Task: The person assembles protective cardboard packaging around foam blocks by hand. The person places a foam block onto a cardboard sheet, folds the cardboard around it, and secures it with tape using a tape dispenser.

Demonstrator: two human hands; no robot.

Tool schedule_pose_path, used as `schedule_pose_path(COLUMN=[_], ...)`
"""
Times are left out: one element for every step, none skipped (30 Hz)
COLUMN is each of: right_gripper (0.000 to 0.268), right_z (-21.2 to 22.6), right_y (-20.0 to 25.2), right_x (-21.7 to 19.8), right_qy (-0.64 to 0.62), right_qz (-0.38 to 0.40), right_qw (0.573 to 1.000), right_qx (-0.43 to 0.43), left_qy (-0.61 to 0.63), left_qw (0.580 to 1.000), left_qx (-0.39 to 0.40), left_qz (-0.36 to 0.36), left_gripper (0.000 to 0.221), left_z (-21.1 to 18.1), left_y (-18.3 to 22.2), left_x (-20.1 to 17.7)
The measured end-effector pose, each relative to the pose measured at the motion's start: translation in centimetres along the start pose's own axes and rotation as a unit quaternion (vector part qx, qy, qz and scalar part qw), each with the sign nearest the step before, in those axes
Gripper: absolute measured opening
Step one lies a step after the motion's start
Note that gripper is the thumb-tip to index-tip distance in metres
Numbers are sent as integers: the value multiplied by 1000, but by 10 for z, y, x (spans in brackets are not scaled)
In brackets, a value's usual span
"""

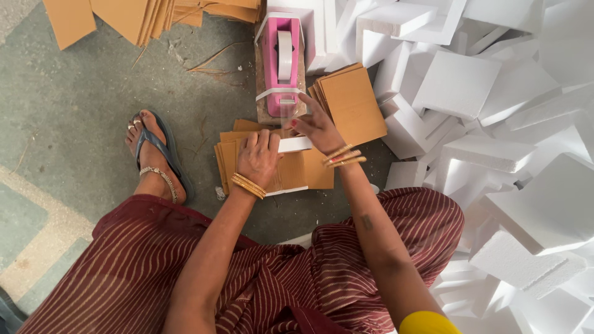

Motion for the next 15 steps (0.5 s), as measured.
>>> schedule_pose_path(right_gripper=[74,77,80,82,84,85,86,87,88,88,88,87,93,100,106], right_z=[0,-1,-3,-4,-4,-6,-6,-8,-9,-12,-16,-21,-26,-31,-36], right_y=[-8,-17,-24,-28,-32,-35,-39,-41,-43,-46,-46,-47,-53,-59,-61], right_x=[4,9,12,11,11,9,8,7,6,2,0,-2,-1,1,2], right_qy=[-31,-61,-90,-92,-95,-97,-98,-99,-99,-90,-80,-71,-86,-105,-124], right_qz=[5,13,22,18,15,10,5,-2,-9,-30,-51,-70,-68,-71,-74], right_qw=[999,997,994,994,994,994,994,994,994,995,995,994,992,989,985], right_qx=[18,36,54,55,56,58,50,43,35,38,41,46,65,80,96], left_qy=[2,4,6,6,7,9,12,17,21,31,41,50,50,50,50], left_qw=[1000,1000,1000,1000,1000,1000,1000,1000,1000,999,999,999,999,999,999], left_qx=[5,6,7,4,2,-1,-2,-2,-2,-1,1,-1,-6,-5,-4], left_qz=[-1,-3,-5,-7,-9,-10,-13,-15,-17,-18,-20,-21,-21,-19,-18], left_gripper=[43,41,39,39,38,38,38,38,38,37,37,36,36,36,36], left_z=[-1,0,0,1,0,0,1,2,3,4,5,5,5,6,7], left_y=[1,1,0,0,-1,-2,-2,-3,-4,-7,-9,-9,-10,-12,-12], left_x=[-2,-4,-6,-8,-9,-9,-10,-9,-8,-7,-6,-5,-5,-6,-8])
Point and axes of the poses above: each hand's wrist, its own y-axis away from the middle knuckle, its own x-axis out of the palm, z = x × y, the point moved 7 cm from there along -y, towards the middle knuckle, and after that the axes turned 12 degrees about -y, right-handed, at the moved point
